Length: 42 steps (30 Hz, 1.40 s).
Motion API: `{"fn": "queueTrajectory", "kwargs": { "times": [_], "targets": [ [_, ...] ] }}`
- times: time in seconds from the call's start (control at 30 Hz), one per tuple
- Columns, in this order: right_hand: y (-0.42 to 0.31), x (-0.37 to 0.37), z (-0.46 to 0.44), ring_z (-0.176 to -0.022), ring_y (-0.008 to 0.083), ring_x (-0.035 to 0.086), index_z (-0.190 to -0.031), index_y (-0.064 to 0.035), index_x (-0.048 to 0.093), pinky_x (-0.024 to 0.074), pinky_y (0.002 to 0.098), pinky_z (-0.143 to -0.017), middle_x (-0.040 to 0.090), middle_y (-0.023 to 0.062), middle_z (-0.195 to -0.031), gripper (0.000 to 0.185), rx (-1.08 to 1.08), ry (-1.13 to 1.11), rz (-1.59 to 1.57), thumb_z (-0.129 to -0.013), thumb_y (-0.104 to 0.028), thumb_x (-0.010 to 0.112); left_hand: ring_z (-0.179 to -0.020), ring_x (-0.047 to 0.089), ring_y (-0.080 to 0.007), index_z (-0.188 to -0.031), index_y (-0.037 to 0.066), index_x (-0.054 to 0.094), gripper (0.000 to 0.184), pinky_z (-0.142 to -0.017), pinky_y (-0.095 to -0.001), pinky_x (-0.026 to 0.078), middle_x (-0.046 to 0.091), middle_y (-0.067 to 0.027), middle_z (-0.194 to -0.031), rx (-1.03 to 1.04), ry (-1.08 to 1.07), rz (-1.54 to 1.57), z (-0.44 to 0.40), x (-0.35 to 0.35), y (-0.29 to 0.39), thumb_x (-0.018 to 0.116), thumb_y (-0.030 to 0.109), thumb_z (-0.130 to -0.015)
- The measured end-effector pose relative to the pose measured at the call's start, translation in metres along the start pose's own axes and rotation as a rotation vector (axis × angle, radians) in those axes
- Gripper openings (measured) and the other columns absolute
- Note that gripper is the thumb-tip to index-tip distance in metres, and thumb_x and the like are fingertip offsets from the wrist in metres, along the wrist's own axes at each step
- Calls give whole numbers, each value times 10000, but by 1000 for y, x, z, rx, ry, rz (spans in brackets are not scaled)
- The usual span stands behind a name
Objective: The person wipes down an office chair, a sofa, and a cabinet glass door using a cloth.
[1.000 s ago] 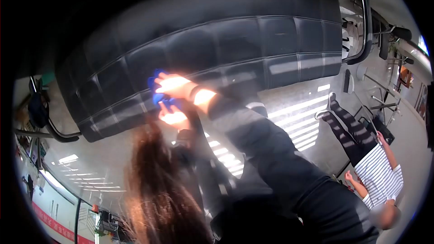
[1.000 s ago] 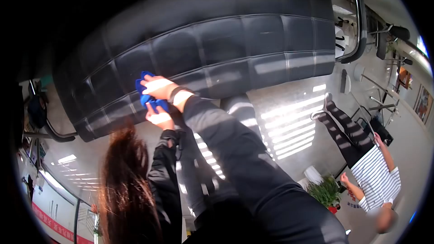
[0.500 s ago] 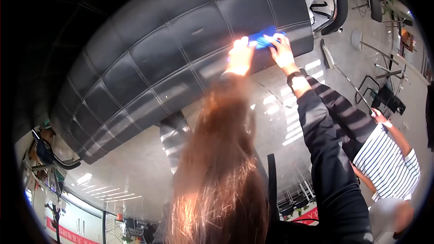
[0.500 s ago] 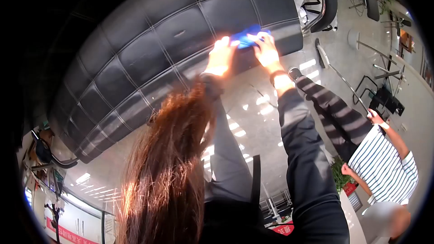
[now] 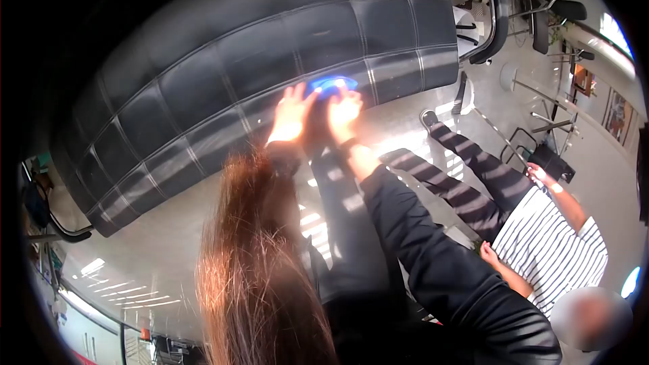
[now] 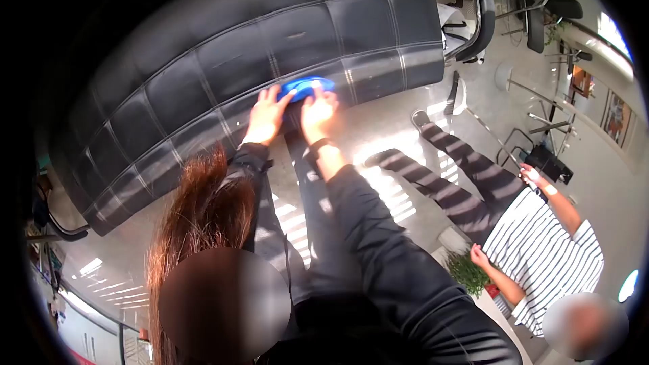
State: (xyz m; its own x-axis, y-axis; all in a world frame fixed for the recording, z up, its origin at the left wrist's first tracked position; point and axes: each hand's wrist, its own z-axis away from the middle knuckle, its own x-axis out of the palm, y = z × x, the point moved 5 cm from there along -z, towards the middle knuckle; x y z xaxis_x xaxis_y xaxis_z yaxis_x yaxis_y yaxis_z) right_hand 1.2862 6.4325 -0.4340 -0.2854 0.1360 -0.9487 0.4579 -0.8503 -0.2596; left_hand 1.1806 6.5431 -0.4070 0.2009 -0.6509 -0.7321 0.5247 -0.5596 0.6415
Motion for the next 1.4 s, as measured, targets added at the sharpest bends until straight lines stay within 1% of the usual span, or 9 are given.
{"fn": "queueTrajectory", "kwargs": {
  "times": [0.1, 0.3, 0.4, 0.6, 0.77, 0.97, 1.1, 1.3, 1.4],
  "targets": [
    [-88, 24, 57, -1036, 374, 492, -1279, -84, 595, 390, 467, -946, 511, 207, -1102, 436, -12, -121, -186, -845, -117, 610, -1177, 520, -362, -1306, 223, 586, 599, -943, -412, 510, 517, -154, -1306, -45, 90, -17, 71, -29, -83, 588, -24, -761],
    [-252, 75, 201, -1070, 405, 471, -1313, -105, 563, 407, 457, -956, 490, 219, -1128, 501, -233, -334, -228, -820, -115, 656, -1205, 484, -337, -1308, 248, 580, 630, -930, -401, 520, 460, -136, -1381, -348, 1, -74, 240, -117, -224, 640, 1, -732],
    [-310, 99, 254, -1062, 400, 477, -1322, -117, 560, 433, 468, -931, 478, 205, -1161, 503, -338, -437, -272, -827, -97, 645, -1146, 514, -345, -1304, 247, 598, 593, -919, -408, 518, 493, -147, -1330, -419, 152, -107, 309, -139, -277, 593, -10, -770],
    [-352, 127, 289, -1116, 367, 465, -1333, -168, 553, 499, 422, -900, 474, 163, -1227, 524, -561, -563, -181, -824, -81, 641, -1083, 522, -342, -1288, 232, 627, 540, -930, -423, 471, 515, -156, -1216, -557, 444, -19, 372, -134, -299, 562, -11, -811],
    [-345, 120, 275, -1142, 340, 474, -1354, -195, 547, 526, 395, -889, 474, 148, -1282, 517, -1008, -725, -114, -850, -80, 565, -1096, 491, -363, -1281, 102, 577, 480, -974, -428, 407, 424, -207, -1225, -1024, 822, 92, 361, -98, -260, 541, 3, -812],
    [-278, 80, 196, -1107, 310, 521, -1259, -167, 631, 542, 386, -840, 547, 109, -1236, 447, -1297, -724, -106, -815, -144, 587, -1085, 481, -461, -1308, -30, 399, 536, -1010, -474, 382, 393, -312, -1231, -1206, 803, 326, 284, -18, -166, 528, -15, -788],
    [-163, 40, 90, -1153, 319, 535, -1172, -210, 690, 510, 398, -922, 566, 113, -1269, 382, -1243, -485, -131, -802, -177, 603, -1059, 497, -449, -1266, -31, 450, 527, -963, -481, 409, 434, -287, -1159, -964, 661, 205, 175, 16, -71, 544, -37, -747],
    [30, -48, -74, -1199, 301, 504, -1234, -266, 661, 515, 381, -934, 559, 115, -1278, 515, -966, -614, 30, -754, -89, 600, -1012, 532, -428, -1251, 20, 489, 535, -900, -485, 443, 479, -242, -1111, -667, 296, 261, 30, 93, 77, 618, -48, -735],
    [135, -93, -124, -1195, 316, 503, -1231, -269, 663, 494, 393, -970, 556, 124, -1273, 526, -766, -480, 109, -750, -66, 603, -875, 599, -396, -1212, 59, 550, 452, -733, -449, 532, 551, -205, -1019, -395, 123, 145, -38, 142, 146, 634, 12, -770]
  ]
}}
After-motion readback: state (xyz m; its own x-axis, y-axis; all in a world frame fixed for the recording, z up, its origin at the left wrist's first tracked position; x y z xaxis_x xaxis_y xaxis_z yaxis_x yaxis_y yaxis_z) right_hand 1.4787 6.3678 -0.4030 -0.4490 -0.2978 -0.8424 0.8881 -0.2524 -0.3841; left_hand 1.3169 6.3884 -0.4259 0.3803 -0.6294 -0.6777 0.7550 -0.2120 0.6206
